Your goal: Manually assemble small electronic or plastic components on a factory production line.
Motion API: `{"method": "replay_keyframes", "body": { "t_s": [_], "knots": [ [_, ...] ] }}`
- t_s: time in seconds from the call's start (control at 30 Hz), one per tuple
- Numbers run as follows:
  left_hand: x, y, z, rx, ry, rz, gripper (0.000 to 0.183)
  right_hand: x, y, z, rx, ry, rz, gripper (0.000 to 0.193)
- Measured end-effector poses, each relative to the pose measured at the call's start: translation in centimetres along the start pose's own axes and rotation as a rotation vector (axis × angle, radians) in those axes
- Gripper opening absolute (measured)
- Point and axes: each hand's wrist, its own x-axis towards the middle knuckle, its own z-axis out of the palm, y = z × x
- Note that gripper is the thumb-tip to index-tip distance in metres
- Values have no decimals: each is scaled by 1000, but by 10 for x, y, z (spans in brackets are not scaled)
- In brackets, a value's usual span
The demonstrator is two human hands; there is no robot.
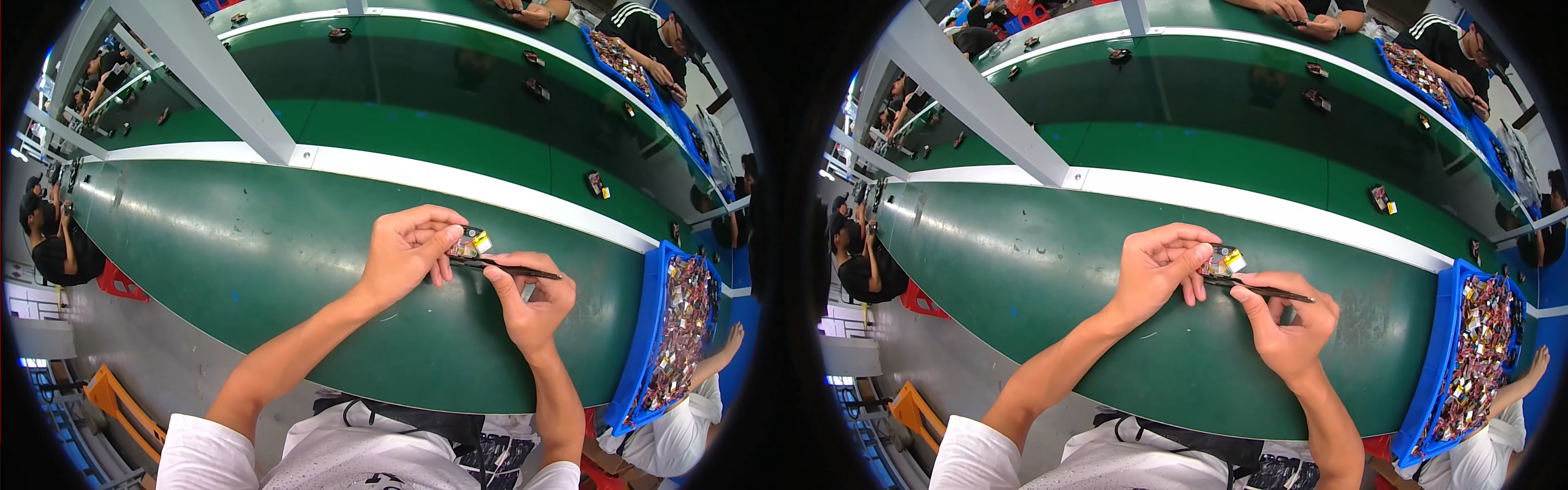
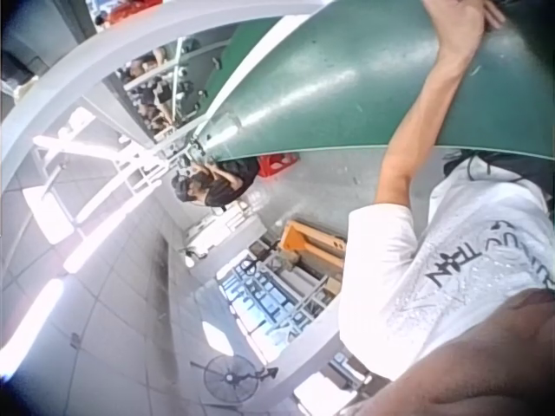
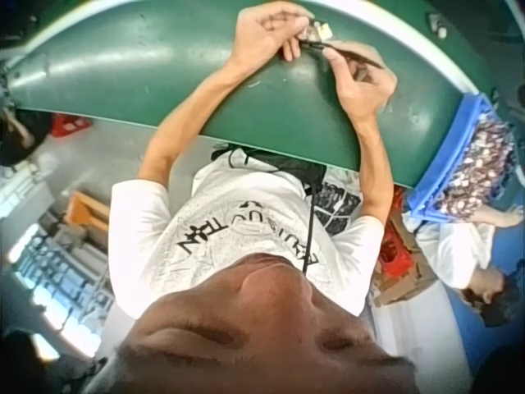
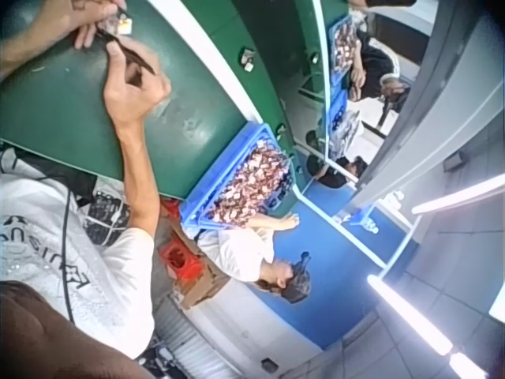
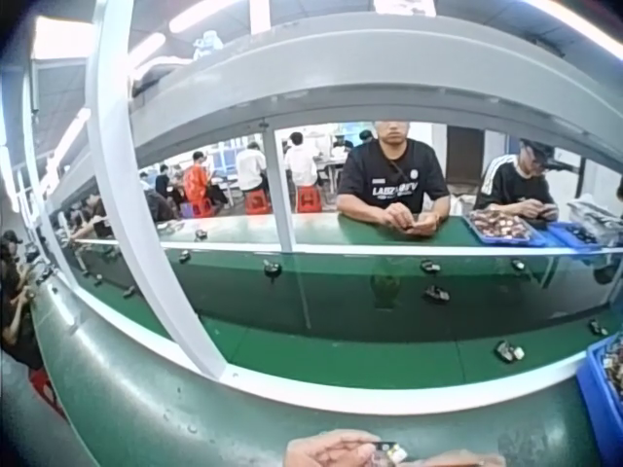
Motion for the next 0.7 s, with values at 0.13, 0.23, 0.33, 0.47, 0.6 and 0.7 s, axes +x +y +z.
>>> {"method": "replay_keyframes", "body": {
  "t_s": [0.13, 0.23, 0.33, 0.47, 0.6, 0.7],
  "knots": [
    [-1, -2, 6, -3, 5, 5, 17, 0, 1, -1, -30, -22, -65, 13],
    [-1, -3, 8, -5, 6, -1, 16, 0, 4, -3, -50, -38, -107, 14],
    [0, -3, 10, 5, 2, 2, 16, 0, 7, -4, -44, -46, -135, 13],
    [0, -3, 13, 9, -1, -2, 16, 0, 7, -7, -42, -60, -154, 12],
    [3, -4, 13, -27, -17, -55, 19, 1, 5, -9, -47, -60, -176, 11],
    [6, -4, 14, -63, -39, -124, 21, 0, 7, -12, -109, -93, -226, 10]
  ]
}}
